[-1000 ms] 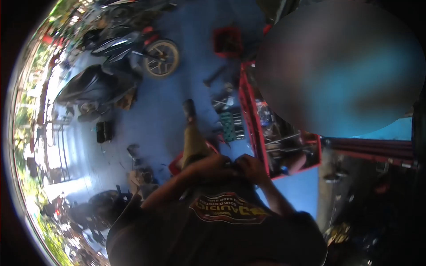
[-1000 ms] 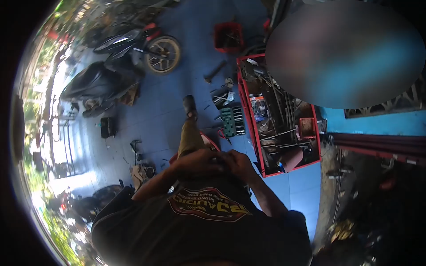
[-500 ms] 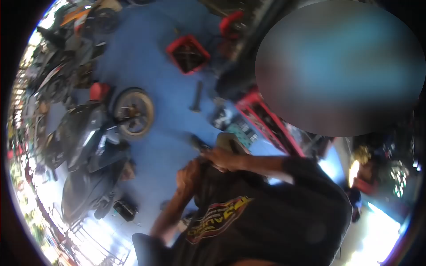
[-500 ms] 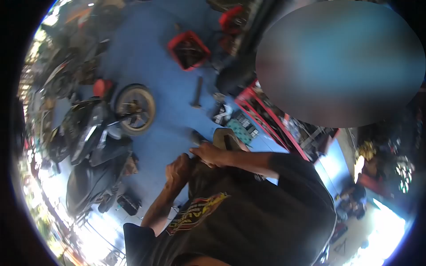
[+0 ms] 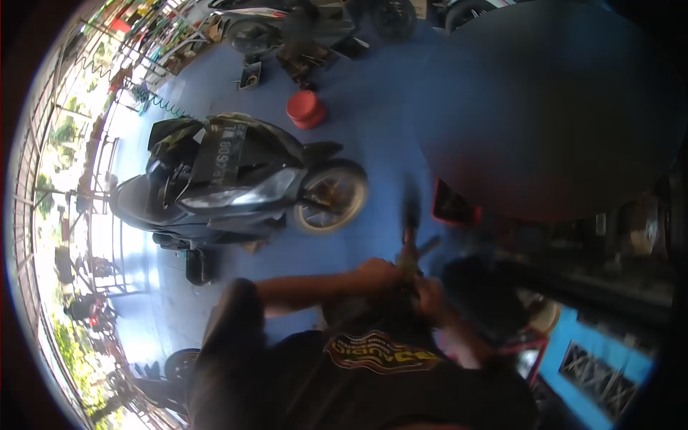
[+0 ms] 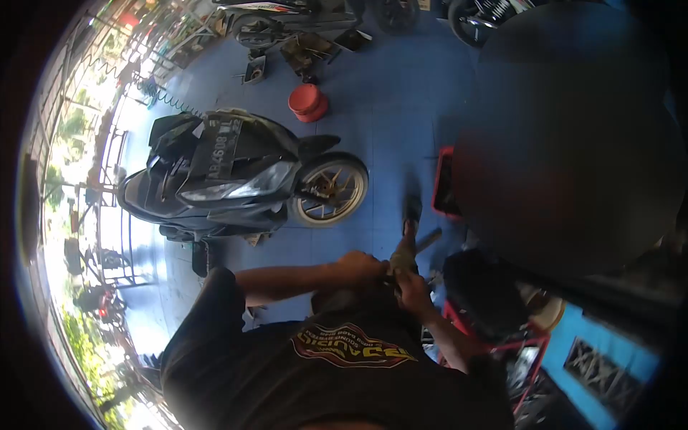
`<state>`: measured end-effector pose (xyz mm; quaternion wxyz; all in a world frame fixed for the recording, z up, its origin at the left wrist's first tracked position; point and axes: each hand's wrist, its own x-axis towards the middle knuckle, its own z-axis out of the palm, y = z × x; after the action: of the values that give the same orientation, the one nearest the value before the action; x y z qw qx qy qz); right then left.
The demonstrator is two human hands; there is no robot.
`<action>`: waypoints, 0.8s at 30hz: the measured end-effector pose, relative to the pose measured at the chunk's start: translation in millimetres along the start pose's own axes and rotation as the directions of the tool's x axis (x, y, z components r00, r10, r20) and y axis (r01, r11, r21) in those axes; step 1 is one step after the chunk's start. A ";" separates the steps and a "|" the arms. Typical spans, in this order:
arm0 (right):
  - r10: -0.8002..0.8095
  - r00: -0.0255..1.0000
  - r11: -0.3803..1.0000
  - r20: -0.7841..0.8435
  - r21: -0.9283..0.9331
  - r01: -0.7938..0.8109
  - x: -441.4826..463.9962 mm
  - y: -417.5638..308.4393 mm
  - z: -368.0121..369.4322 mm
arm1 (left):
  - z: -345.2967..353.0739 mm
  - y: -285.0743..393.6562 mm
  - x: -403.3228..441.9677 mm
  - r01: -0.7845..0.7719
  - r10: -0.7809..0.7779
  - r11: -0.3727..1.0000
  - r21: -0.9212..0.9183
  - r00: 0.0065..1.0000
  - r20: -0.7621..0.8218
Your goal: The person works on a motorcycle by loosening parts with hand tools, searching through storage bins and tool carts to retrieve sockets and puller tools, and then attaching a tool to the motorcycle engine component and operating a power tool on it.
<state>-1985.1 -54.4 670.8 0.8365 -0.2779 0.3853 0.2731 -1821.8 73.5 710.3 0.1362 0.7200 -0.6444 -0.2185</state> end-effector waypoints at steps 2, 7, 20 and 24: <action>-0.917 0.289 -0.043 0.276 -0.787 0.615 28.2 -76.5 2.1 | -56.7 -56.4 69.4 0.517 0.096 0.443 -0.732 0.785 0.612; -0.742 0.624 0.302 0.244 -0.709 0.637 26.5 -251.6 6.0 | -131.8 -112.5 152.5 -0.028 0.136 0.594 -0.804 0.988 0.066; -0.718 0.632 0.487 0.290 -0.439 0.755 162.4 -624.9 203.3 | -376.8 -382.5 236.6 -0.238 -0.700 0.228 -0.944 0.634 -0.329; -0.621 0.038 -0.597 0.783 -0.504 0.624 237.2 -693.8 270.6 | -438.4 -453.5 270.7 -0.805 -0.942 -0.107 -0.584 0.270 -0.198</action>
<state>-1254.8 -297.2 807.0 0.4087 -0.8630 -0.1749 -0.2399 -1193.1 -171.2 836.3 0.9294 0.3225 0.1251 -0.1286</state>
